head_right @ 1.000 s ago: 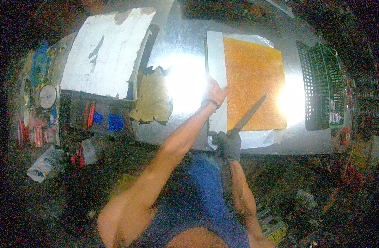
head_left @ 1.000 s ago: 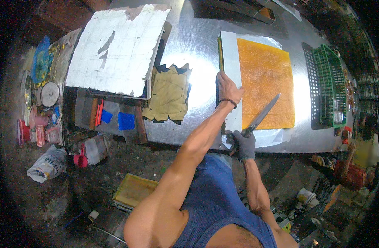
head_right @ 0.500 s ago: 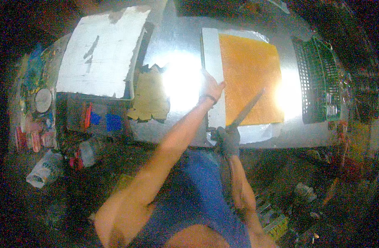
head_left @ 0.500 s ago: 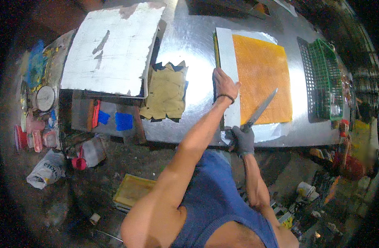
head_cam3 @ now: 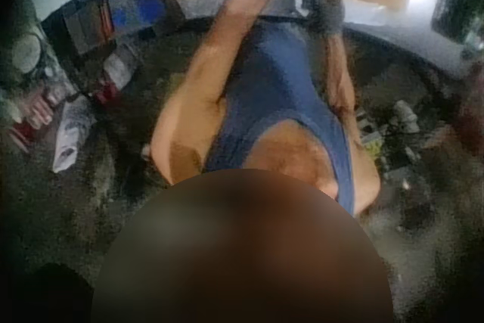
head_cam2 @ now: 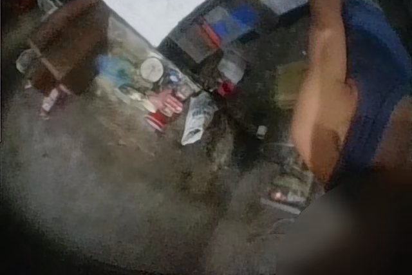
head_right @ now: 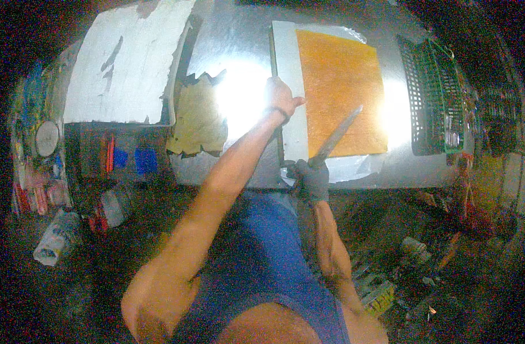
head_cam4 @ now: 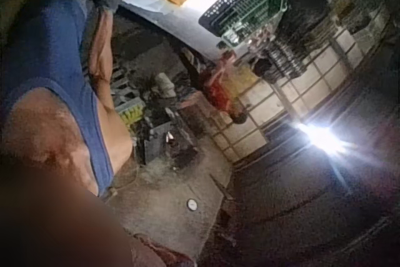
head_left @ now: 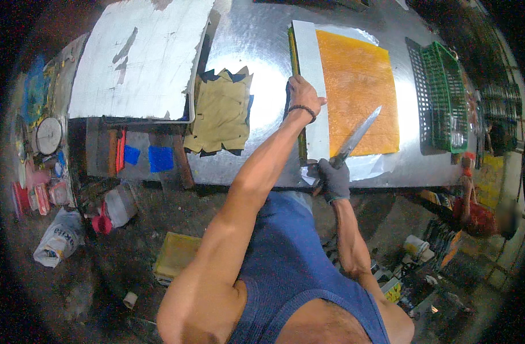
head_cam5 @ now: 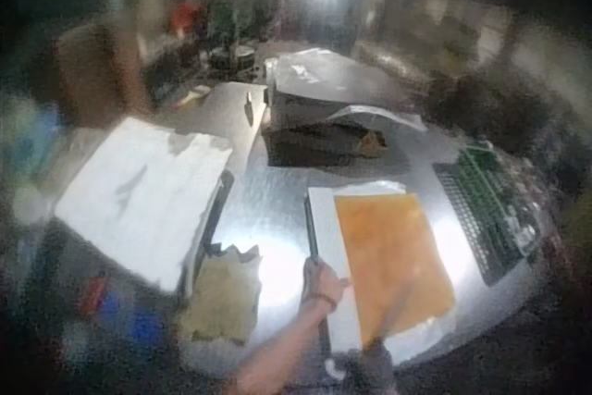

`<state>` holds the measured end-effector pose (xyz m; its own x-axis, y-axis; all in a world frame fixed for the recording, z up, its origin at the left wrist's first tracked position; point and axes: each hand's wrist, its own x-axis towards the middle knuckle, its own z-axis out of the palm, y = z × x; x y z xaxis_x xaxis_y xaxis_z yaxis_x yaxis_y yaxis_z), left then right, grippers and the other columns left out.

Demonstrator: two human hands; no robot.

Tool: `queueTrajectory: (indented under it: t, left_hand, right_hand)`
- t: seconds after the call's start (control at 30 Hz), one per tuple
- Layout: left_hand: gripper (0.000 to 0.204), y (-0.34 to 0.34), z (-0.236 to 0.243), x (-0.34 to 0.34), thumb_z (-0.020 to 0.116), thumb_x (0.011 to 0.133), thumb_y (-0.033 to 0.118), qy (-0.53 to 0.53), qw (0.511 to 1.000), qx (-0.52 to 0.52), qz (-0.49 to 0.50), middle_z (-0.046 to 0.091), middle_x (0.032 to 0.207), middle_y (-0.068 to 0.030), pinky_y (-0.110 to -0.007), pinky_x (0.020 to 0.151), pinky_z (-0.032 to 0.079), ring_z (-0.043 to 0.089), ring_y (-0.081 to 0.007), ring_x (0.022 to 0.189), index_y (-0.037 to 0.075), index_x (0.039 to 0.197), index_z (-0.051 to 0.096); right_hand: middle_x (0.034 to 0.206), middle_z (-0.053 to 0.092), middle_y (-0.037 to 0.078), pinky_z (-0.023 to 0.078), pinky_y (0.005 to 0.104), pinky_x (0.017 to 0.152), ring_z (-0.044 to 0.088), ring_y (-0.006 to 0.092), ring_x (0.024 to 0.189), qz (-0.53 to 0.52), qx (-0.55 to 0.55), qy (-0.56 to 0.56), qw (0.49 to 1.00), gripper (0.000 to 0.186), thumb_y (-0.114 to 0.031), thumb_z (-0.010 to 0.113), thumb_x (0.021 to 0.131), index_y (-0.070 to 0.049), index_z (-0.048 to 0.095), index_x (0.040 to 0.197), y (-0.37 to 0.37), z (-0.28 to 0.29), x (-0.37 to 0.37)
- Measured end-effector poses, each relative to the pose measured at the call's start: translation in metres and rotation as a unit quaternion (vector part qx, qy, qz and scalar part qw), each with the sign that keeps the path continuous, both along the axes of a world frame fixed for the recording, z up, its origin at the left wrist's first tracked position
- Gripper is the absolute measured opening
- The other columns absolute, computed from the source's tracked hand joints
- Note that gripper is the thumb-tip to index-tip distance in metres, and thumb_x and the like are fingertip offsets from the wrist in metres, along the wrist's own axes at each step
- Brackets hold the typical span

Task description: The person places a large yellow sheet on a metal table, aligns a straightedge, and uses a knife to cut the sheet into strips. The person repeatedly repositions the straightedge and cuts along its edge, producing multiple narrow strips from the sheet.

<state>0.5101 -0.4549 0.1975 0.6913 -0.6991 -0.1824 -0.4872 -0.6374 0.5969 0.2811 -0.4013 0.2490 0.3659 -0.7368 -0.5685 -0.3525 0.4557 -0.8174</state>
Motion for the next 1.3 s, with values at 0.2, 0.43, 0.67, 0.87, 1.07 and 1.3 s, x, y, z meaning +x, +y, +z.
queueTrajectory:
  t: [0.2, 0.43, 0.67, 0.87, 1.07, 1.3]
  left_hand:
    - [0.097, 0.001, -0.001, -0.004, 0.077, 0.079, 0.060, -0.030, 0.999, -0.019, 0.039, 0.054, 0.126, -0.0305, -0.042, 0.103, 0.041, 0.050, -0.0366, 0.118, -0.023, 0.124, 0.051]
    - [0.100, 0.000, -0.006, -0.007, 0.077, 0.079, 0.060, -0.050, 0.997, -0.031, 0.041, 0.050, 0.129, -0.0328, -0.045, 0.106, 0.038, 0.049, -0.0383, 0.118, -0.025, 0.124, 0.048]
    - [0.111, -0.011, -0.027, -0.006, 0.089, 0.074, 0.037, 0.015, 0.999, -0.025, 0.040, 0.039, 0.135, -0.0330, -0.044, 0.113, 0.039, 0.043, -0.0426, 0.130, -0.025, 0.139, 0.025]
    - [0.124, -0.010, -0.027, -0.002, 0.091, 0.069, 0.046, -0.021, 0.997, -0.001, 0.072, 0.041, 0.141, -0.0242, -0.047, 0.109, 0.041, 0.044, -0.0356, 0.132, -0.016, 0.149, 0.020]
    - [0.140, -0.002, 0.022, 0.019, 0.094, 0.063, 0.048, 0.020, 0.997, 0.047, 0.054, 0.040, 0.146, -0.0249, -0.053, 0.105, 0.046, 0.049, -0.0386, 0.131, 0.002, 0.160, 0.004]
    - [0.145, -0.010, 0.075, 0.036, 0.095, 0.059, 0.052, 0.046, 0.979, 0.193, -0.057, 0.037, 0.152, -0.0288, -0.052, 0.102, 0.051, 0.055, -0.0441, 0.129, 0.018, 0.163, 0.000]
  right_hand:
    - [0.076, 0.068, 0.013, 0.059, 0.0350, 0.056, 0.070, 0.0220, 0.066, 0.018, -0.014, 0.038, 0.999, 0.015, -0.006, 0.067, 0.089, -0.004, 0.053, 0.083, -0.005, 0.004, -0.001]
    - [0.076, 0.068, 0.013, 0.058, 0.0343, 0.054, 0.071, 0.0237, 0.066, 0.002, 0.007, 0.022, 1.000, 0.017, -0.006, 0.068, 0.089, -0.002, 0.052, 0.094, -0.003, 0.006, 0.003]
    - [0.077, 0.065, 0.011, 0.058, 0.0343, 0.055, 0.070, 0.0228, 0.066, -0.004, 0.013, -0.001, 1.000, 0.023, -0.005, 0.071, 0.087, -0.004, 0.049, 0.095, -0.007, -0.007, -0.002]
    - [0.072, 0.062, 0.007, 0.056, 0.0329, 0.053, 0.066, 0.0191, 0.061, 0.047, 0.009, 0.057, 0.997, 0.027, -0.014, 0.075, 0.086, -0.005, 0.050, 0.091, -0.011, -0.001, -0.010]
    - [0.067, 0.056, 0.002, 0.046, 0.0313, 0.047, 0.056, 0.0134, 0.055, 0.075, -0.157, 0.236, 0.956, 0.023, -0.022, 0.072, 0.089, -0.007, 0.054, 0.089, -0.042, 0.035, -0.009]
    - [0.070, 0.053, 0.002, 0.041, 0.0271, 0.043, 0.051, 0.0098, 0.052, 0.038, -0.126, -0.005, 0.991, 0.024, -0.022, 0.058, 0.100, -0.002, 0.054, 0.114, -0.078, 0.057, 0.012]
